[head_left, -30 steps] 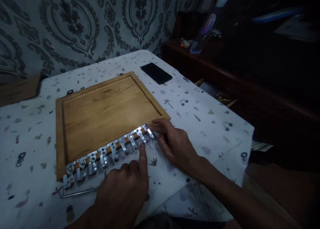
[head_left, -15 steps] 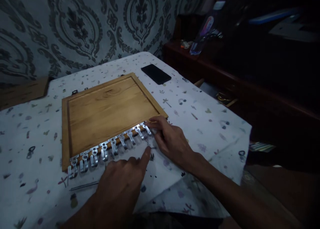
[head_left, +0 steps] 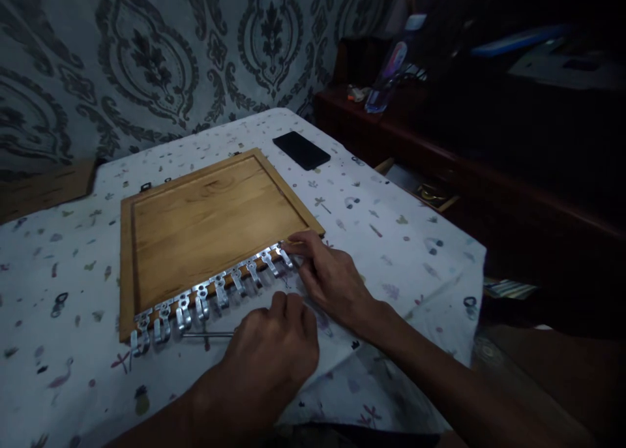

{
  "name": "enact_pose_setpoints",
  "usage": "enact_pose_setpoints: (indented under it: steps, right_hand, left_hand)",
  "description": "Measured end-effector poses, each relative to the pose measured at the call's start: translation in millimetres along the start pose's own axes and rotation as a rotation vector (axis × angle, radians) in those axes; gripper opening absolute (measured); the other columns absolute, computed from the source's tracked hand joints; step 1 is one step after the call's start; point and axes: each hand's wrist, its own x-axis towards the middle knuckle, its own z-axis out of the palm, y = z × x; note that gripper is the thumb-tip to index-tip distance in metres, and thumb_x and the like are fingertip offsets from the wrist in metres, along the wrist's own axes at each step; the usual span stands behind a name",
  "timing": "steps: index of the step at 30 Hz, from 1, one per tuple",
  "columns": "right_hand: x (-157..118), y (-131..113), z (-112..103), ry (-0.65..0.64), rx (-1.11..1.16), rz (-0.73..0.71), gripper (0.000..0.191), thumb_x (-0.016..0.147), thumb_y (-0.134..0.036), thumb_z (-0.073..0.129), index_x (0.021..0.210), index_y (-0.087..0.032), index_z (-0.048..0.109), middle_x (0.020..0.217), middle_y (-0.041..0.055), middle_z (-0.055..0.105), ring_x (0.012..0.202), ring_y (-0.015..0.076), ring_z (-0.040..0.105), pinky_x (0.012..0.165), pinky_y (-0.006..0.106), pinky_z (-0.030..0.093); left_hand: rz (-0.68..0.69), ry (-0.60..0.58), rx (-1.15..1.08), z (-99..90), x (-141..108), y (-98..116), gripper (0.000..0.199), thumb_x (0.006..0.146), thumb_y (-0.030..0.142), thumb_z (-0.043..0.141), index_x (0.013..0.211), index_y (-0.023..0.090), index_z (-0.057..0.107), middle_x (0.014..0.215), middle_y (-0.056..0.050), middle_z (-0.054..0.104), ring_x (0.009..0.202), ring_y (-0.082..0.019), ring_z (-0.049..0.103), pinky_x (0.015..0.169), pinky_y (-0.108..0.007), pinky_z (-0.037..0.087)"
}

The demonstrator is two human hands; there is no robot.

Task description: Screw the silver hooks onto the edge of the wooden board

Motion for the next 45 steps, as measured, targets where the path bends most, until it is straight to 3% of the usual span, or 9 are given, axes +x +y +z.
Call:
enact_pose_setpoints:
  steps: [6,11,12,15,17,20,25,36,45]
  right_hand:
    - [1,-3,-2,-0.010,0.027,0.011,0.039,0.078,-0.006,0.042,0.113,-0.022,0.046,0.099,0.0061,0.077,0.092,0.0200,0.073,0.071,0.030,0.057]
    - [0,-2,-1,0.021,0.014,-0.013,0.036,0.083,-0.009,0.040,0.117,-0.020,0.044,0.101,0.0089,0.077,0.092,0.0202,0.074,0.075,0.032,0.057]
    - [-1,-1,-1,0.018,-0.006,-0.016,0.036,0.083,-0.009,0.040,0.117,-0.020,0.044,0.100,0.0091,0.077,0.086,0.0200,0.074,0.071,0.031,0.057]
    - [-1,0,-1,0.001,-0.050,0.001,0.035,0.083,-0.011,0.040,0.117,-0.020,0.044,0.094,0.0086,0.077,0.071,0.0190,0.073,0.062,0.029,0.055]
    - [-1,-2,-2,0.000,-0.055,0.009,0.034,0.084,-0.010,0.039,0.116,-0.019,0.044,0.092,0.0087,0.076,0.072,0.0199,0.073,0.063,0.030,0.054]
    - [1,-5,-3,-0.001,-0.048,0.014,0.034,0.082,-0.008,0.040,0.114,-0.019,0.045,0.092,0.0093,0.076,0.070,0.0195,0.072,0.060,0.029,0.053]
    - [2,-6,-3,0.025,-0.037,0.014,0.035,0.082,-0.006,0.040,0.115,-0.021,0.044,0.099,0.0088,0.077,0.060,0.0162,0.068,0.055,0.027,0.052]
    - [1,-5,-3,0.031,-0.034,0.004,0.036,0.084,-0.007,0.040,0.116,-0.021,0.043,0.101,0.0075,0.077,0.077,0.0181,0.073,0.057,0.026,0.054]
    - [1,-5,-4,0.015,-0.052,0.014,0.035,0.083,-0.009,0.038,0.116,-0.019,0.044,0.093,0.0084,0.077,0.050,0.0145,0.062,0.050,0.028,0.050]
  left_hand:
    - [0.015,0.011,0.000,-4.2,11,9,0.020,0.086,0.009,0.049,0.095,0.007,0.066,0.079,-0.016,0.065,0.072,-0.025,0.064,0.047,-0.027,0.049]
    - [-0.058,-0.007,-0.265,-24.8,-4,-24,0.017,0.079,0.009,0.057,0.092,0.013,0.067,0.081,-0.010,0.069,0.069,-0.020,0.064,0.055,-0.027,0.048]
    - [-0.093,0.022,-0.373,-31.0,-8,-34,0.016,0.080,0.009,0.056,0.090,0.014,0.067,0.080,-0.007,0.070,0.066,-0.017,0.063,0.056,-0.025,0.047]
    - [-0.175,0.323,-0.772,-48.4,-10,-67,0.021,0.088,0.016,0.051,0.081,0.020,0.070,0.071,0.002,0.069,0.061,-0.009,0.060,0.060,-0.019,0.044]
    - [-0.213,0.349,-0.874,-54.4,-1,-86,0.014,0.080,0.015,0.060,0.076,0.021,0.072,0.068,0.004,0.069,0.064,-0.009,0.060,0.060,-0.019,0.042]
    - [-0.296,0.193,-1.028,-49.9,24,-105,0.011,0.076,0.012,0.062,0.073,0.016,0.072,0.064,0.003,0.066,0.061,-0.010,0.058,0.056,-0.020,0.041]
    - [-0.235,0.100,-1.141,-29.1,49,-119,0.006,0.072,0.013,0.064,0.074,0.014,0.070,0.065,0.002,0.066,0.061,-0.010,0.057,0.058,-0.021,0.042]
    - [-0.235,0.034,-1.111,-22.8,55,-120,0.004,0.068,0.012,0.066,0.070,0.014,0.064,0.065,0.004,0.060,0.063,-0.011,0.055,0.058,-0.022,0.041]
    - [-0.241,-0.009,-1.102,-20.1,58,-119,0.006,0.067,0.015,0.065,0.073,0.014,0.067,0.067,0.001,0.064,0.061,-0.011,0.056,0.056,-0.022,0.041]
